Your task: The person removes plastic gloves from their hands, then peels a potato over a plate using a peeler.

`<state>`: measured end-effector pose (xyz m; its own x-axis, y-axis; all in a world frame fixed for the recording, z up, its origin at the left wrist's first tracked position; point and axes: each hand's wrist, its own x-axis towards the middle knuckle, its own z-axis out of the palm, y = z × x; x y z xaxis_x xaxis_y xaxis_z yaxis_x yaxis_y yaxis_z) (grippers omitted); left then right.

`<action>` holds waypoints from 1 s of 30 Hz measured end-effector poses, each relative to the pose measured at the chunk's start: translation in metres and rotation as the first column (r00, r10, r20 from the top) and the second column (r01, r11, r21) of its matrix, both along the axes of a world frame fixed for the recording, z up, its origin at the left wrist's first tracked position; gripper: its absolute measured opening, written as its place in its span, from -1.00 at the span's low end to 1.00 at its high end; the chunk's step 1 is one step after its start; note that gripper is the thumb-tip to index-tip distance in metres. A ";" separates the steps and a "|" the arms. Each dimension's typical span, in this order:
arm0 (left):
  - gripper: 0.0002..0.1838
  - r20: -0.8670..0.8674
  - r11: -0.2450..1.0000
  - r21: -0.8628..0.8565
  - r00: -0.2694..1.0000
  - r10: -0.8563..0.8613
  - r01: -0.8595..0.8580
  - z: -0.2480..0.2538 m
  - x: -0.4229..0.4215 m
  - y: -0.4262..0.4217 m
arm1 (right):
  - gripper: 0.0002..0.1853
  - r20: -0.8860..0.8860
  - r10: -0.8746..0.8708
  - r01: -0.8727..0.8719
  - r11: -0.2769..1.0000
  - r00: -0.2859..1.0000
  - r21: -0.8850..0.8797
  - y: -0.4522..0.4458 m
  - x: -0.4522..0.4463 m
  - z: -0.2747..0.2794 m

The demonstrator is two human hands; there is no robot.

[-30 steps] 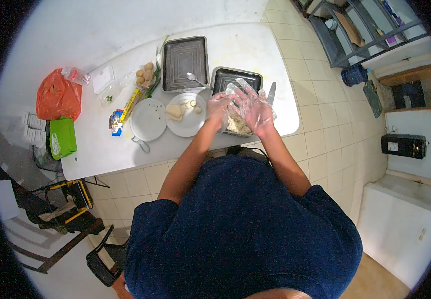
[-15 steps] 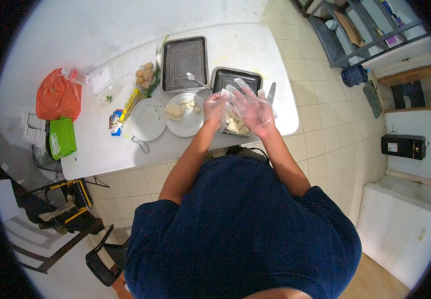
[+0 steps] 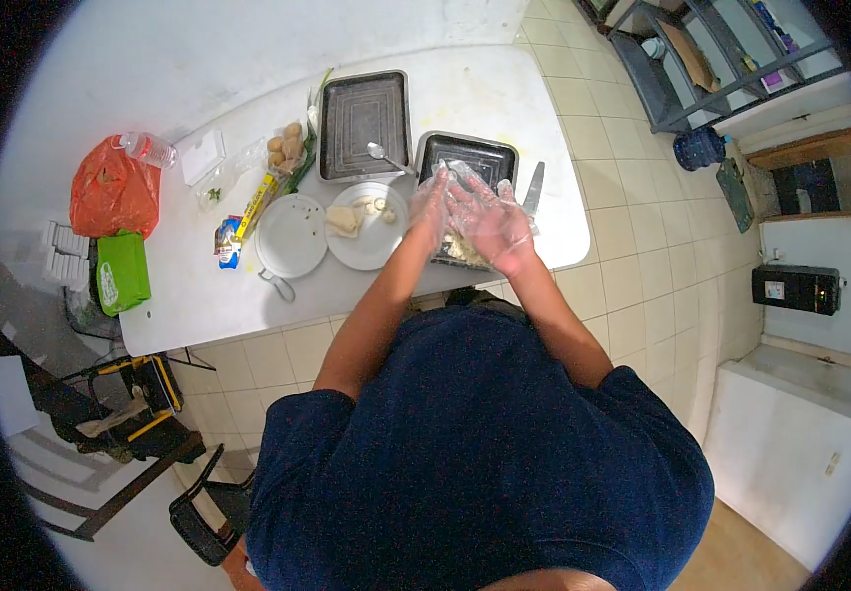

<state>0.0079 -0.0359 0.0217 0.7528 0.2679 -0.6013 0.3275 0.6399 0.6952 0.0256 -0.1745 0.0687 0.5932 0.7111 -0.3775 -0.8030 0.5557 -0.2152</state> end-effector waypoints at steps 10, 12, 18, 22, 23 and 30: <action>-0.53 0.040 0.989 0.147 0.999 0.016 -0.022 -0.027 -0.003 0.009 | -0.33 -0.073 0.081 -0.073 0.992 0.994 0.100 0.007 -0.002 -0.022; -0.56 0.036 0.989 0.144 0.999 0.011 -0.016 -0.020 -0.006 0.010 | -0.33 -0.054 0.102 -0.099 0.993 0.993 0.069 0.007 -0.001 -0.024; -0.59 0.096 0.987 0.054 0.985 0.146 -0.152 -0.046 -0.004 0.016 | -0.32 -0.038 0.138 -0.133 0.985 0.990 0.113 0.012 0.001 -0.024; -0.58 0.076 0.979 0.110 0.983 0.166 -0.174 -0.054 -0.008 0.021 | -0.32 -0.032 0.177 -0.170 0.974 0.984 0.153 0.015 0.000 -0.020; -0.58 0.075 0.983 0.087 0.985 0.156 -0.162 -0.053 -0.012 0.022 | -0.34 -0.027 0.186 -0.179 0.970 0.982 0.165 0.016 0.000 -0.020; -0.60 0.081 0.972 0.107 0.977 0.199 -0.207 -0.049 -0.016 0.020 | -0.34 -0.026 0.213 -0.207 0.965 0.977 0.158 0.015 -0.004 -0.019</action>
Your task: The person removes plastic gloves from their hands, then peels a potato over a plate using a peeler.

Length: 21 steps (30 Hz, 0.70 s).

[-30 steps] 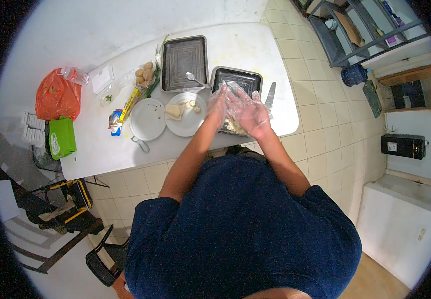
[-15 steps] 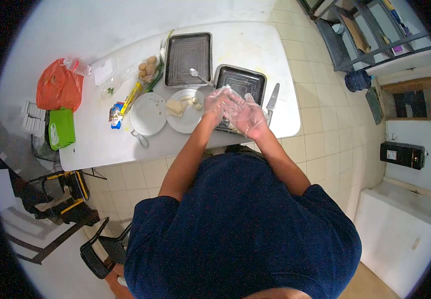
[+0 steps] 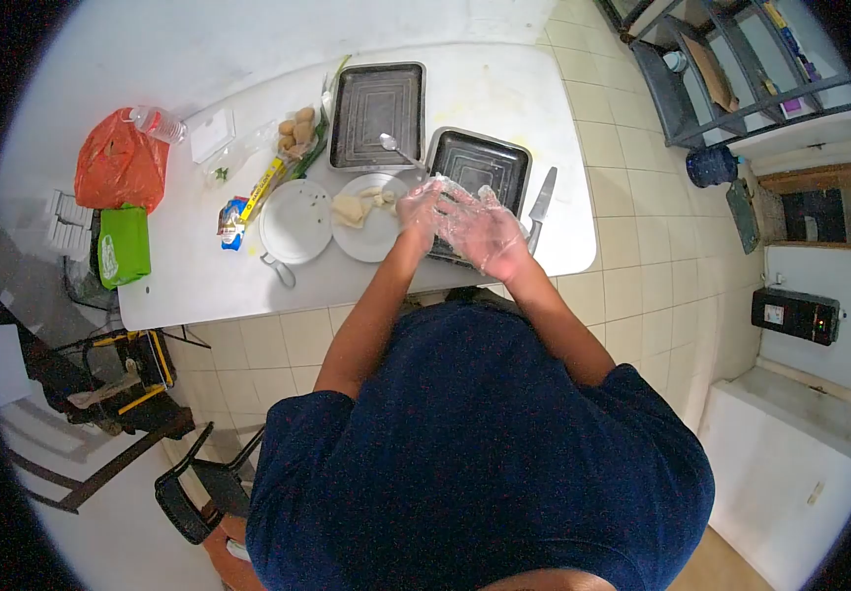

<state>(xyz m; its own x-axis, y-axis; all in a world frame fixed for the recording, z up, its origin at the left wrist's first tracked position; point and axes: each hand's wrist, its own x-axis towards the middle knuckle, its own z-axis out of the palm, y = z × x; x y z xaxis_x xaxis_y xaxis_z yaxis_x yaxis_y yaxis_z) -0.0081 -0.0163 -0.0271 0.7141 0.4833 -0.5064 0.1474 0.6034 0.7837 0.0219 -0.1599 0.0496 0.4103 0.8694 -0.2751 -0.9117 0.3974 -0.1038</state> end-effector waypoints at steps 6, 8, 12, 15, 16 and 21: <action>-0.59 0.079 0.995 0.026 0.993 -0.093 0.091 -0.003 -0.003 0.009 | -0.32 0.026 -0.017 0.019 0.998 1.000 -0.062 0.002 -0.001 0.010; -0.60 -0.001 0.989 0.035 0.989 -0.145 0.145 0.021 -0.002 0.010 | -0.32 0.040 0.007 -0.005 0.999 0.999 -0.049 0.000 0.003 0.006; -0.60 0.093 0.918 0.369 0.977 -0.191 0.144 -0.013 0.006 0.021 | -0.30 0.044 0.029 -0.020 0.980 0.999 -0.196 -0.003 0.006 -0.002; -0.62 0.061 0.864 0.499 0.991 -0.115 0.070 -0.013 0.011 0.022 | -0.32 0.073 0.038 -0.016 0.960 0.997 -0.281 -0.003 0.009 -0.008; -0.63 0.138 0.780 0.624 0.977 -0.159 0.039 -0.009 0.012 0.023 | -0.36 0.066 0.039 -0.018 0.956 0.997 -0.293 -0.003 0.009 -0.011; -0.69 0.167 0.394 0.918 0.852 -0.497 0.050 0.020 0.019 0.030 | -0.50 0.084 0.002 0.026 0.941 0.996 -0.336 -0.001 0.012 -0.029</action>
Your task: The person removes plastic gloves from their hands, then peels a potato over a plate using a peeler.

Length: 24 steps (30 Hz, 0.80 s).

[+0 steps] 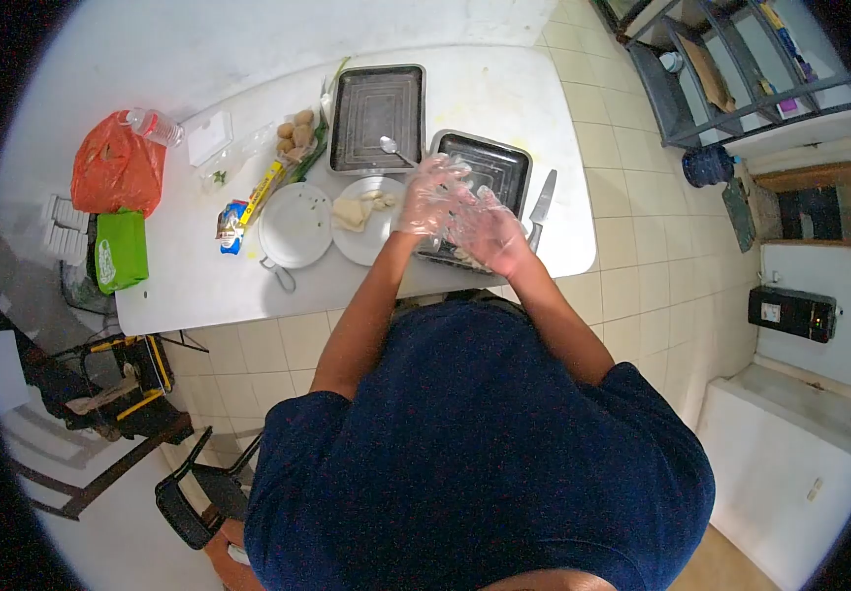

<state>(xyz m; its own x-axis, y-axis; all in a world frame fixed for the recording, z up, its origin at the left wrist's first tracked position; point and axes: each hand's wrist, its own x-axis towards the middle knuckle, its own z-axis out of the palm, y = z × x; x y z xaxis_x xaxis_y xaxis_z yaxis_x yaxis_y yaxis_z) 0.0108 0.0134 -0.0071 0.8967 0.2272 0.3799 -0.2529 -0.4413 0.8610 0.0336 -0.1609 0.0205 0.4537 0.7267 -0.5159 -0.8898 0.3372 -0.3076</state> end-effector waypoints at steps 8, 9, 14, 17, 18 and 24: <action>-0.79 -0.035 0.990 -0.019 0.989 -0.140 0.140 -0.009 0.010 -0.003 | -0.64 0.092 0.007 -0.002 0.998 0.996 -0.057 0.004 -0.005 0.028; -0.80 -0.057 0.990 -0.021 0.989 -0.139 0.138 -0.005 0.010 -0.004 | -0.65 0.107 0.001 0.006 0.998 0.994 -0.066 0.004 -0.006 0.032; -0.79 0.063 0.987 0.028 0.985 -0.162 0.160 -0.010 0.012 -0.001 | -0.59 0.086 0.040 -0.031 0.994 0.995 -0.108 0.006 -0.006 0.035; -0.74 0.155 0.987 0.104 0.979 -0.135 0.120 -0.014 0.011 -0.002 | -0.54 0.059 0.055 -0.048 0.992 0.997 -0.120 0.006 -0.007 0.036; -0.71 0.173 0.986 0.134 0.978 -0.118 0.095 -0.012 0.010 -0.003 | -0.53 0.049 0.059 -0.053 0.991 0.997 -0.123 0.006 -0.007 0.037; -0.73 0.078 0.998 0.054 0.997 0.013 -0.017 0.008 0.001 -0.004 | -0.40 0.115 0.091 -0.086 0.995 0.989 -0.050 0.000 -0.009 0.025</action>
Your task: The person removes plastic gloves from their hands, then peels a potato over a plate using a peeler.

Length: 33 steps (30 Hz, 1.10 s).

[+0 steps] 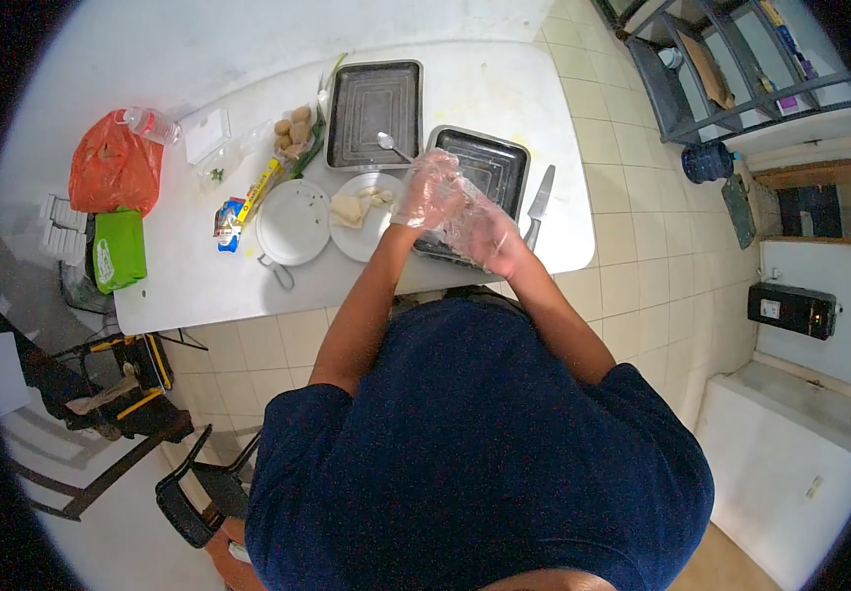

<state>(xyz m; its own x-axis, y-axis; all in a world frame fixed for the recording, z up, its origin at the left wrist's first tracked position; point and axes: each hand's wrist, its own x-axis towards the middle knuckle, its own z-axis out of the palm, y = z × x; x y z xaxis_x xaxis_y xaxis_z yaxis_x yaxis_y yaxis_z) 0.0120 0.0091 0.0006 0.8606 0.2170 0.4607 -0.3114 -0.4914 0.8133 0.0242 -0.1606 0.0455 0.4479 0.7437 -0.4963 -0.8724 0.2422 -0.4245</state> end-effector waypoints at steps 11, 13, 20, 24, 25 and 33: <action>-0.77 0.071 0.979 0.202 0.997 0.027 -0.041 0.004 0.002 0.010 | -0.43 -0.012 0.022 -0.022 1.000 1.000 0.000 -0.006 -0.013 0.011; -0.77 0.072 0.991 0.129 0.997 0.036 -0.045 -0.003 0.002 0.011 | -0.41 0.000 0.012 -0.012 1.000 1.000 0.015 -0.008 -0.012 0.014; -0.62 -0.261 0.936 -0.143 0.925 0.277 -0.321 -0.040 -0.013 0.023 | -0.37 -0.002 -0.013 0.013 0.985 1.000 0.172 -0.014 0.005 0.001; -0.38 -0.616 0.853 -0.240 0.752 0.235 -0.463 -0.081 -0.018 0.026 | -0.34 -0.068 -0.002 0.014 0.984 0.998 0.176 -0.015 0.011 -0.016; -0.31 -0.700 0.823 -0.225 0.674 0.236 -0.521 -0.085 -0.017 0.024 | -0.35 -0.074 0.020 -0.006 0.982 0.997 0.188 -0.015 0.011 -0.017; -0.45 -0.662 0.818 -0.243 0.705 0.253 -0.521 -0.021 -0.017 -0.009 | -0.34 -0.125 0.138 -0.092 0.943 0.982 0.319 -0.015 0.018 -0.029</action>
<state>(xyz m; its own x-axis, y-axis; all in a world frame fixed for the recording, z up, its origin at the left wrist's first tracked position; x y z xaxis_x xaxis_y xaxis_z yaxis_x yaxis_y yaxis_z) -0.0054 -0.0003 -0.0202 0.7154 0.6330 -0.2959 0.4272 -0.0612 0.9021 0.0418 -0.1757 0.0169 0.2909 0.9133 -0.2852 -0.9483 0.2357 -0.2123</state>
